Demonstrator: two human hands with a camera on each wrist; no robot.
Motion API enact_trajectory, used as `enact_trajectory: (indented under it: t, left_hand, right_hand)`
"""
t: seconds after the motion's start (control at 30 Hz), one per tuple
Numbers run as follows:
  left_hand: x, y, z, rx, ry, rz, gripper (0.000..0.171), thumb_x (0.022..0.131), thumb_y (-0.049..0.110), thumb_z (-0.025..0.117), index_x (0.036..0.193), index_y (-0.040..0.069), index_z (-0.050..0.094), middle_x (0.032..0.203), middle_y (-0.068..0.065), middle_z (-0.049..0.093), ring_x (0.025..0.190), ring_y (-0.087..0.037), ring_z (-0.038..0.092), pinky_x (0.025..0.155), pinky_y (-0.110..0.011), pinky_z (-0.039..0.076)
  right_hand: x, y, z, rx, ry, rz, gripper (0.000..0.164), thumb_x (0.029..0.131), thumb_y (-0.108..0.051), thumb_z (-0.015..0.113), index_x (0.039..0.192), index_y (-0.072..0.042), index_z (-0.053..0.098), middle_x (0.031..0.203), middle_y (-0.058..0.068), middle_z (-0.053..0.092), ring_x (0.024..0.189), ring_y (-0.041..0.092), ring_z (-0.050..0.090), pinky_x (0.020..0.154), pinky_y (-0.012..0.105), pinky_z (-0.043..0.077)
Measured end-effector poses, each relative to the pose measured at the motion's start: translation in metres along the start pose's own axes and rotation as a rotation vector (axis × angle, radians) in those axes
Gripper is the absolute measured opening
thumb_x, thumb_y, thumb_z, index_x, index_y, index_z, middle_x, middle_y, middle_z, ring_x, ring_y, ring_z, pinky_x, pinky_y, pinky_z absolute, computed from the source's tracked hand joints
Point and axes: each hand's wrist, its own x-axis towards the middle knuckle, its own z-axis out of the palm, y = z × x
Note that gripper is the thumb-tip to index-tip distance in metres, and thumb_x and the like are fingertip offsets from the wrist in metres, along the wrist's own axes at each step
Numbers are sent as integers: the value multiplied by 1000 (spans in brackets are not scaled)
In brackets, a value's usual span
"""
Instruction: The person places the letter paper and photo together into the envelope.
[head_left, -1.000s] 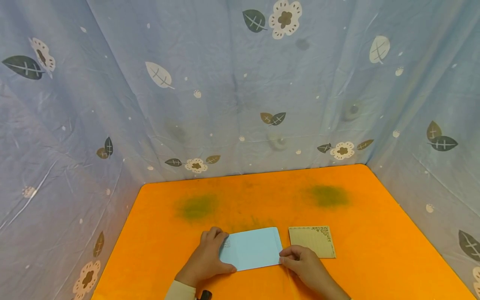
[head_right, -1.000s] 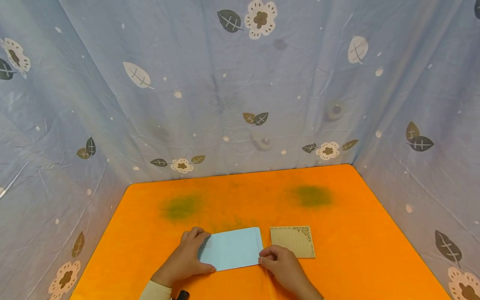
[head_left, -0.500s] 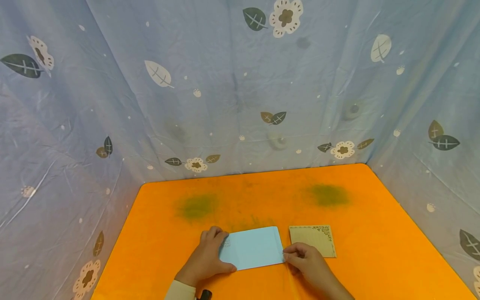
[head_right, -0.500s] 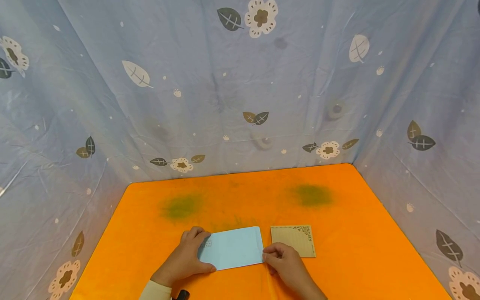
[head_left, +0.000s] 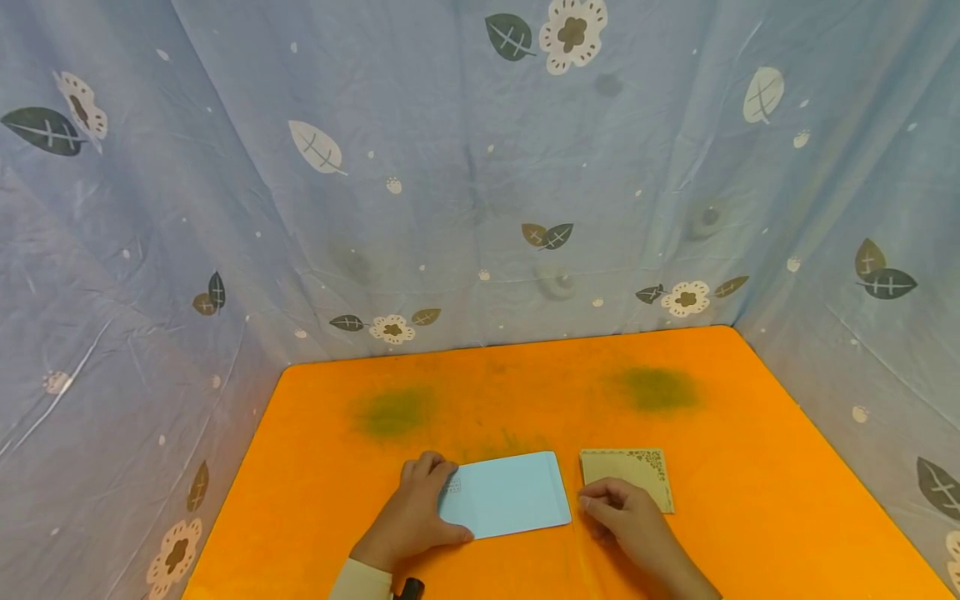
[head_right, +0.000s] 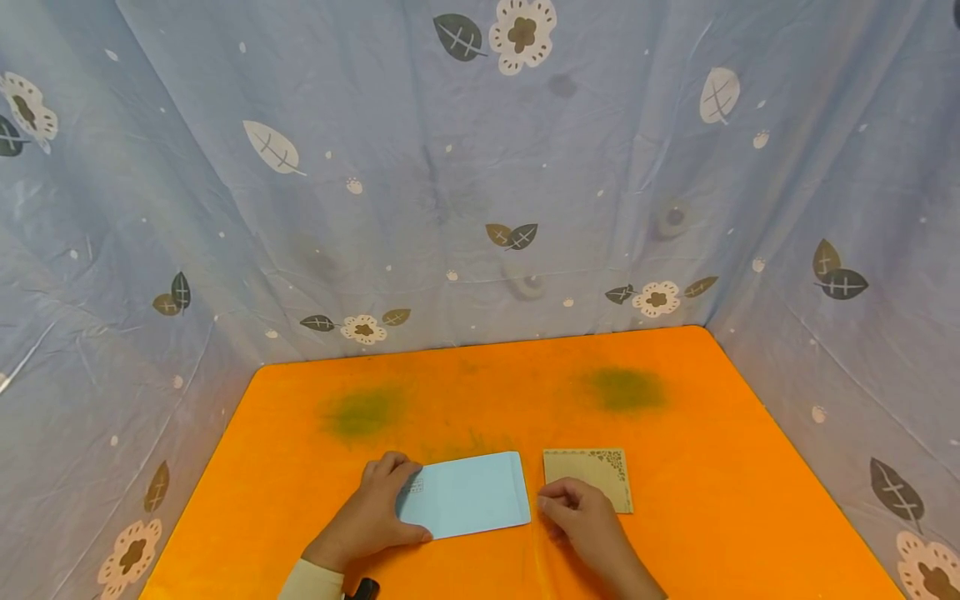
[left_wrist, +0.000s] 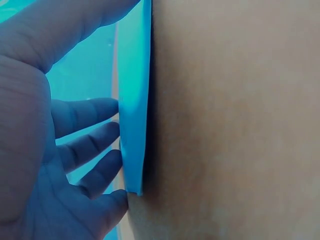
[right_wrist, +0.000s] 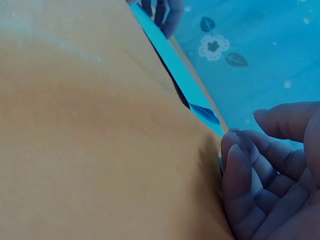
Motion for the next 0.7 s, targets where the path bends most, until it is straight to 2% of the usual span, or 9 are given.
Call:
enact_trajectory:
  t: [0.4, 0.7]
  left_hand:
    - [1, -3, 2, 3, 11, 10, 100, 76, 58, 98, 153, 8, 58, 148, -7, 44, 129, -35, 39, 93, -51, 54]
    - [1, -2, 4, 11, 24, 10, 100, 74, 58, 99, 152, 7, 59, 146, -8, 46, 129, -36, 39, 93, -51, 54]
  right_hand:
    - [0, 6, -15, 36, 42, 27, 28, 108, -13, 70, 122, 11, 70, 99, 16, 73, 77, 30, 68, 69, 38, 61]
    - [-3, 4, -24, 39, 102, 37, 27, 108, -11, 69, 122, 12, 70, 96, 16, 71, 76, 30, 68, 68, 38, 61]
